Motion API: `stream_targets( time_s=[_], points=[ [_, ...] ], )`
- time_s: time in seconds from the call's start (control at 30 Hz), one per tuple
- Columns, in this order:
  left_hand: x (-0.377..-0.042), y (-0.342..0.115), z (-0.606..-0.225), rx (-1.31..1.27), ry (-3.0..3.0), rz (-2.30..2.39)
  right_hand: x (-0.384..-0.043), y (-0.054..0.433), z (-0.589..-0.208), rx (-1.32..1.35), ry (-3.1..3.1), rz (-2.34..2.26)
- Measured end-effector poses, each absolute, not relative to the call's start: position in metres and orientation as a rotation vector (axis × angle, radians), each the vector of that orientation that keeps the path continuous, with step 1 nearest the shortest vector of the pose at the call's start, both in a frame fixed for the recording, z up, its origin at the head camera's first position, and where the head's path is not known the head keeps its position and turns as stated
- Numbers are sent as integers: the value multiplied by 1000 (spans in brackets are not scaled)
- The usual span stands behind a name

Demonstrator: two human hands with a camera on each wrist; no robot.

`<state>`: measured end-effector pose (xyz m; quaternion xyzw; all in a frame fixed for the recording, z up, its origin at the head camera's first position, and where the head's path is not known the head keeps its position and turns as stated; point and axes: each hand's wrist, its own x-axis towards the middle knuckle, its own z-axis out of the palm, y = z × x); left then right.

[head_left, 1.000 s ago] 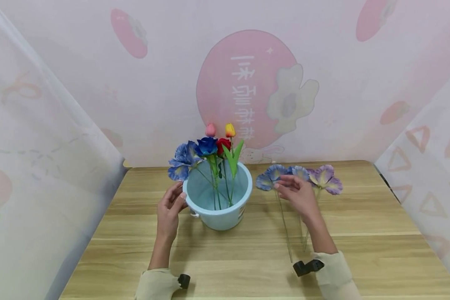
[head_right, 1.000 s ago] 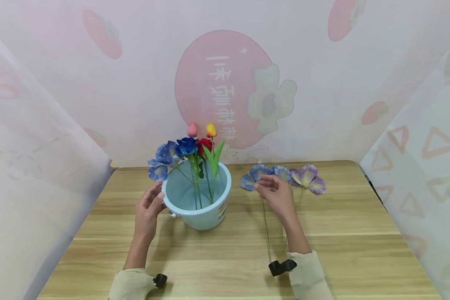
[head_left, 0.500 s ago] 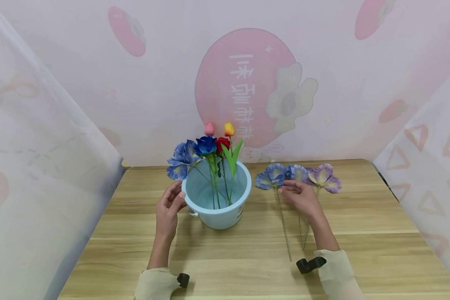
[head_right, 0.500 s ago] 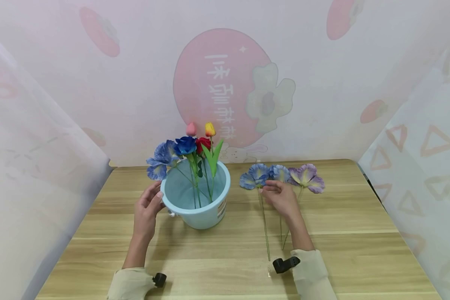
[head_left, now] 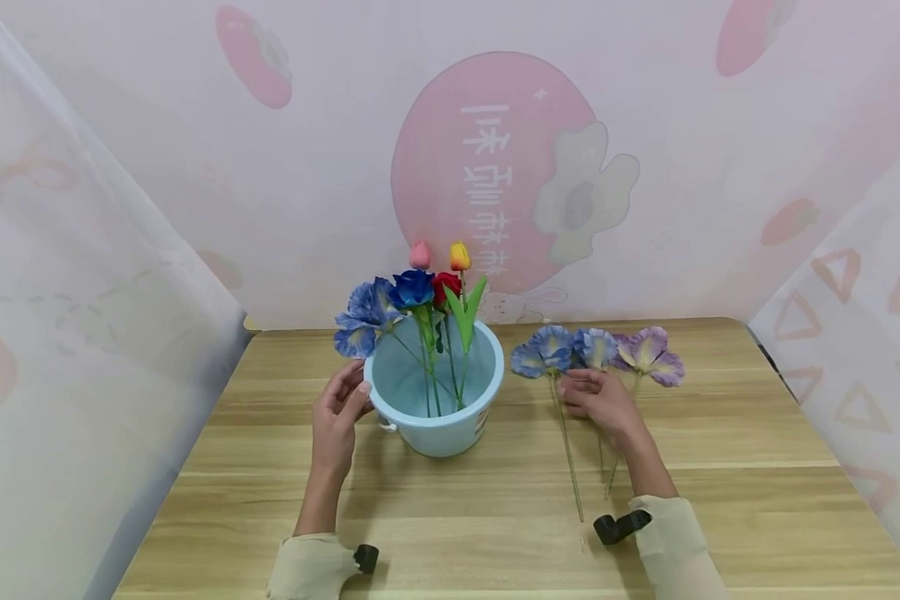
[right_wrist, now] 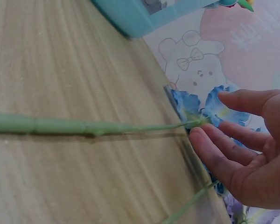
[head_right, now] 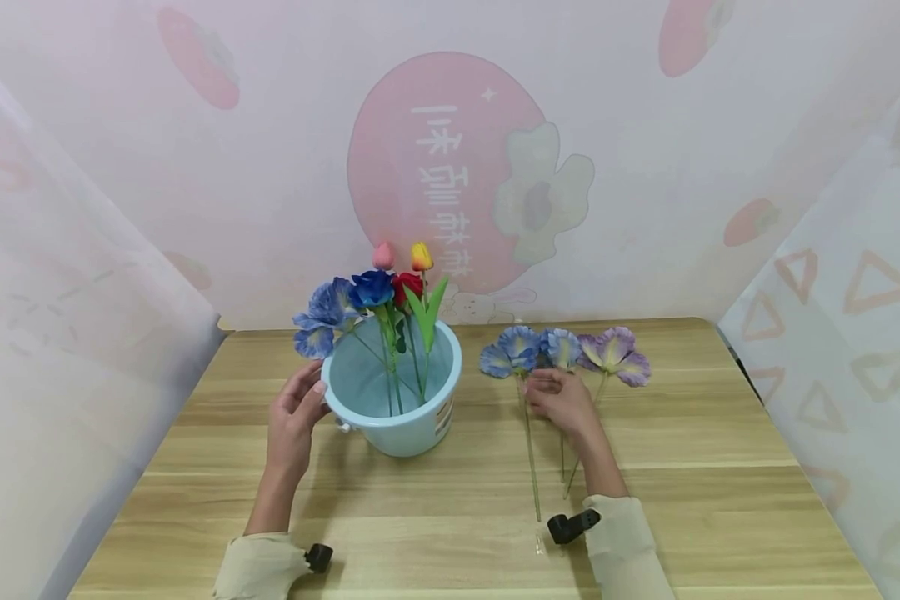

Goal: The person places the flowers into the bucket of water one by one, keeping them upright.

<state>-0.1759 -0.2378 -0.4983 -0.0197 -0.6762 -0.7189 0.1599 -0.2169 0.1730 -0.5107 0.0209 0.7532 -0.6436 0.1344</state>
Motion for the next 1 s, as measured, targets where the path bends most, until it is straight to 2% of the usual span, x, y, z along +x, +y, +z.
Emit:
stream_targets(
  time_s=[0.3, 1.0],
  points=[
    [-176, -237, -497, -56, -1940, -2051, -218, 170, -521, 23, 2167, -1793],
    [-176, -238, -497, -48, -1942, -2049, -215, 166, -513, 39, 2187, -1821]
  ],
)
